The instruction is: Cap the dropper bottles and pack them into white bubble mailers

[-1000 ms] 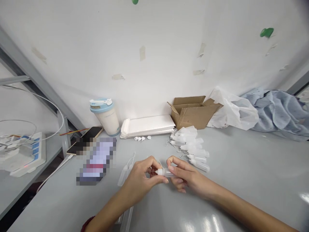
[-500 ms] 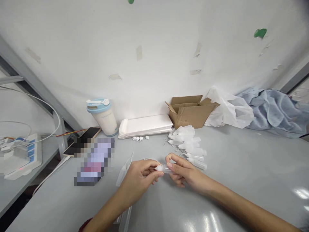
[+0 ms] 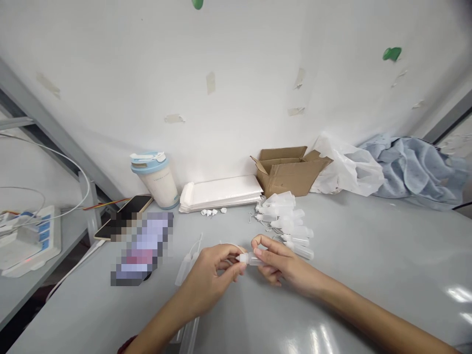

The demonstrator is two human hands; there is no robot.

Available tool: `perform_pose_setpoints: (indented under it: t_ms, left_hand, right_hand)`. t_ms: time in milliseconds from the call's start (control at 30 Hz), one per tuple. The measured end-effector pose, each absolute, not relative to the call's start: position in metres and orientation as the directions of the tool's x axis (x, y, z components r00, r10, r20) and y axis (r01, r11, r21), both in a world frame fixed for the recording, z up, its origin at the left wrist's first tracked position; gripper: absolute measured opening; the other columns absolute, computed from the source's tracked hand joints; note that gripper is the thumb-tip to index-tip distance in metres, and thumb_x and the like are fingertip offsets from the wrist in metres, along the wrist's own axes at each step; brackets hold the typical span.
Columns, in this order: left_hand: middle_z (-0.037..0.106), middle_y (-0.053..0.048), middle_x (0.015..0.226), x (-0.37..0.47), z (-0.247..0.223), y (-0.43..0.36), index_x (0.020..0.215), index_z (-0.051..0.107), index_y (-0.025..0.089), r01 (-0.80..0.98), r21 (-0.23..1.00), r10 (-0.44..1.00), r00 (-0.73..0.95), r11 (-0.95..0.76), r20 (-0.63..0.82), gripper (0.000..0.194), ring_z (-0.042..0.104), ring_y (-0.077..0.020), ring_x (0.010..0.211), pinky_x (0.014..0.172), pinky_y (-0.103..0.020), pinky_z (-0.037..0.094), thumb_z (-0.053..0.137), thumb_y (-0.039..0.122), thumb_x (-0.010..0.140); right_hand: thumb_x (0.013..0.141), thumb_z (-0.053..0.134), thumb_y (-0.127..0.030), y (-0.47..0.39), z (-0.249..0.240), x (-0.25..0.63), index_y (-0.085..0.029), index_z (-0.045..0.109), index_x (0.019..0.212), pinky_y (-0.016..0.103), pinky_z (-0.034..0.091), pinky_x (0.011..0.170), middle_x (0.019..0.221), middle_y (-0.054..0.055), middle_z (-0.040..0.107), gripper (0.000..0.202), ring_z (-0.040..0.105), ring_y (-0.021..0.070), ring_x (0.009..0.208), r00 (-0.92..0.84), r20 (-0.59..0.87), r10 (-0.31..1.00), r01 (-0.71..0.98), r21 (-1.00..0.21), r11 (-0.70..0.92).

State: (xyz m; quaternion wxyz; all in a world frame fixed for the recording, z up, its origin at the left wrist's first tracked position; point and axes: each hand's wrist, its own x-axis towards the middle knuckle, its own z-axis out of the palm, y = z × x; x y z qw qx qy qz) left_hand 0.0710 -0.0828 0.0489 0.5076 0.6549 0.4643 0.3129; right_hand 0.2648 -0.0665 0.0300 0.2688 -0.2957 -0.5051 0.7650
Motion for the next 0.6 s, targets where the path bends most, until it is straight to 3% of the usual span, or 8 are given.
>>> perform_pose_setpoints:
  t_ms: [67, 200, 300, 367, 433, 500, 600]
  left_hand:
    - [0.061, 0.001, 0.073, 0.0716, 0.0499, -0.0842, 0.09, 0.063, 0.017, 0.288, 0.957, 0.924, 0.373, -0.027, -0.086, 0.016, 0.056, -0.0114, 0.061, 0.06, -0.022, 0.048, 0.057, 0.029, 0.081]
    - [0.057, 0.002, 0.061, 0.0722, 0.0505, -0.0858, 0.073, 0.06, 0.015, 0.304, 0.952, 0.9, 0.408, 0.025, -0.154, 0.027, 0.055, -0.0112, 0.055, 0.056, -0.022, 0.045, 0.05, 0.037, 0.085]
    - [0.055, 0.003, 0.059, 0.0717, 0.0507, -0.0845, 0.067, 0.058, 0.015, 0.277, 0.959, 0.903, 0.397, 0.053, -0.165, 0.03, 0.053, -0.0098, 0.051, 0.053, -0.021, 0.043, 0.05, 0.038, 0.085]
    - [0.054, 0.003, 0.057, 0.0712, 0.0509, -0.0827, 0.066, 0.057, 0.015, 0.263, 0.963, 0.911, 0.379, 0.064, -0.164, 0.031, 0.052, -0.0095, 0.049, 0.051, -0.02, 0.042, 0.05, 0.038, 0.085]
    - [0.054, 0.003, 0.053, 0.0709, 0.0508, -0.0815, 0.064, 0.057, 0.015, 0.271, 0.961, 0.91, 0.382, 0.057, -0.162, 0.031, 0.051, -0.0097, 0.048, 0.049, -0.02, 0.041, 0.049, 0.037, 0.086]
    - [0.054, 0.002, 0.054, 0.0708, 0.0502, -0.0823, 0.064, 0.057, 0.015, 0.289, 0.957, 0.913, 0.392, -0.004, -0.115, 0.031, 0.052, -0.0101, 0.049, 0.05, -0.02, 0.042, 0.049, 0.035, 0.086]
    - [0.057, 0.001, 0.059, 0.0708, 0.0482, -0.0863, 0.066, 0.059, 0.016, 0.35, 0.917, 0.913, 0.406, -0.191, 0.034, 0.027, 0.055, -0.0111, 0.054, 0.054, -0.021, 0.044, 0.049, 0.03, 0.087]
  right_hand:
    - [0.086, 0.051, -0.05, -0.0669, 0.0309, 0.2644, -0.023, 0.038, 0.082, 0.02, 0.019, 0.045, 0.053, -0.011, 0.025, 0.03, 0.019, 0.0065, 0.046, -0.676, -0.171, 0.717, -0.111, -0.938, -0.328]
    - [0.09, 0.045, -0.049, -0.0688, 0.0323, 0.2648, -0.023, 0.037, 0.086, 0.02, 0.022, 0.047, 0.055, -0.01, 0.026, 0.027, 0.022, 0.0083, 0.048, -0.667, -0.131, 0.733, -0.045, -0.976, -0.215]
    - [0.089, 0.048, -0.045, -0.0695, 0.0292, 0.2659, -0.023, 0.043, 0.09, 0.024, 0.03, 0.053, 0.066, -0.004, 0.042, 0.023, 0.036, 0.0117, 0.058, -0.575, 0.06, 0.816, 0.17, -0.967, 0.191]
    - [0.089, 0.048, -0.039, -0.0697, 0.0257, 0.2662, -0.021, 0.049, 0.095, 0.027, 0.033, 0.059, 0.078, 0.002, 0.05, 0.019, 0.043, 0.0154, 0.067, -0.546, 0.253, 0.798, 0.338, -0.805, 0.487]
    - [0.091, 0.044, -0.035, -0.0705, 0.0234, 0.2657, -0.018, 0.054, 0.099, 0.029, 0.033, 0.059, 0.078, 0.006, 0.052, 0.022, 0.044, 0.0174, 0.067, -0.561, 0.35, 0.75, 0.42, -0.66, 0.622]
    - [0.092, 0.043, -0.035, -0.0714, 0.0232, 0.2652, -0.016, 0.058, 0.097, 0.029, 0.032, 0.059, 0.074, 0.005, 0.052, 0.025, 0.044, 0.0171, 0.064, -0.572, 0.33, 0.751, 0.421, -0.668, 0.614]
    - [0.09, 0.045, -0.041, -0.0694, 0.0247, 0.266, -0.016, 0.06, 0.08, 0.027, 0.03, 0.054, 0.063, 0.0, 0.046, 0.031, 0.04, 0.013, 0.056, -0.579, 0.123, 0.806, 0.267, -0.906, 0.33]
